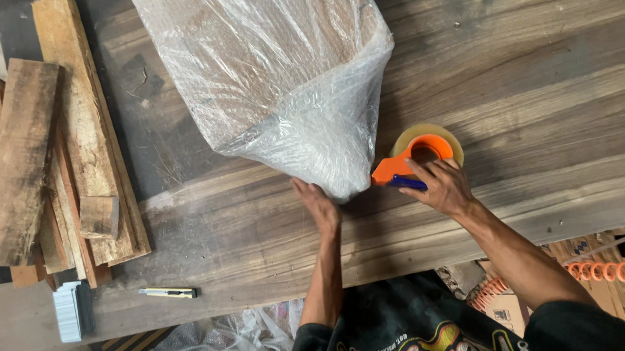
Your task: The person wraps a rectangular object in bubble wrap and secures it with packing tape. They then place wooden planks around the wrapped item and use a nail gun to fasten the planks together, creating a protective wooden frame.
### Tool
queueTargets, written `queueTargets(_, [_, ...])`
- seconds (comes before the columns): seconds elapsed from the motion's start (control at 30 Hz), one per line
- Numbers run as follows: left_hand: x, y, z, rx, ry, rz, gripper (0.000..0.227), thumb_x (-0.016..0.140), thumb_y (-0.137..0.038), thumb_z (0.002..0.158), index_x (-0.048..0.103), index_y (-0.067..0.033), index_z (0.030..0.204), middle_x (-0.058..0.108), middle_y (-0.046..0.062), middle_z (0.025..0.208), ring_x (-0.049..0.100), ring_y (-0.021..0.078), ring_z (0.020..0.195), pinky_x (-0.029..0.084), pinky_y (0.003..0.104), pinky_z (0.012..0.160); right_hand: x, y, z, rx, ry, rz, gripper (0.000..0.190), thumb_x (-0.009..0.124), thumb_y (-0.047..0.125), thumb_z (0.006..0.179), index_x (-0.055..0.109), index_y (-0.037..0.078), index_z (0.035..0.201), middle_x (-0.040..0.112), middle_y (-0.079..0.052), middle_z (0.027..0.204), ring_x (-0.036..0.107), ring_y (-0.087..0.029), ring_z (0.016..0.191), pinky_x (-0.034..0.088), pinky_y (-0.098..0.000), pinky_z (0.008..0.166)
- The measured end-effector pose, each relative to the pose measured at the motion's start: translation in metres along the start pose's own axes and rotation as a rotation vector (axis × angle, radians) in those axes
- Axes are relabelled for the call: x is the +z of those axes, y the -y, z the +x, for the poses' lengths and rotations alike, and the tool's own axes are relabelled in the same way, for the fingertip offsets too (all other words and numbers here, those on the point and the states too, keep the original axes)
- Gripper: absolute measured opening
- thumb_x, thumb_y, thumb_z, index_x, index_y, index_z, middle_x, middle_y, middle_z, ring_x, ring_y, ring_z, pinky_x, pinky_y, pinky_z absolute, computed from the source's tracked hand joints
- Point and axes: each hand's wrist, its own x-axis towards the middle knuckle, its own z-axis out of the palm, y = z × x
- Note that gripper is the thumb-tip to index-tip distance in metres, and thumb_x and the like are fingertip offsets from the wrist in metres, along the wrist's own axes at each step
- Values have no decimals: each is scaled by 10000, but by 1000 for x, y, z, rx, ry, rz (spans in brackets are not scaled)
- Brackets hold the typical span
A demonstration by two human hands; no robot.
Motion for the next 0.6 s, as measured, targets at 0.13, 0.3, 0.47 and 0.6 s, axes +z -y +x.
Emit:
queueTargets(0.13, [-2, -147, 3, 363, -30, 216, 1318, 806, -488, 841, -153, 78, 1547, -117, 433, 1563, -95, 621, 1452, -12, 718, 1167, -2, -1, -3, 30, -18, 13, 633, 722, 582, 849, 693, 180, 1337, 696, -87, 813, 716, -244, 823, 528, -400, 831])
queueTargets(0.3, [10, -130, 28, 873, 726, 1062, 592, 700, -246, 907, 520, -266, 1471, 454, 47, 1564, 200, 376, 1565, 290, 696, 1176, -7, -6, -14, 19, -16, 8, 674, 741, 596, 828, 683, 184, 1359, 659, -68, 790, 696, -241, 788, 532, -396, 809])
queueTargets(0.47, [13, -112, 28, 903, 697, 996, 376, 648, -132, 894, 669, -164, 1268, 562, 81, 1356, 280, 396, 1525, 322, 694, 1139, -23, -30, -31, -37, 7, -17, 667, 716, 621, 811, 680, 233, 1353, 651, -72, 799, 697, -252, 808, 552, -412, 835])
queueTargets(0.6, [14, -110, 30, 866, 737, 1032, 400, 612, -237, 944, 607, -259, 1344, 524, 51, 1383, 237, 393, 1533, 259, 699, 1166, -23, -36, -30, -19, 42, -21, 683, 672, 647, 840, 645, 270, 1409, 659, -72, 800, 704, -251, 811, 559, -415, 849])
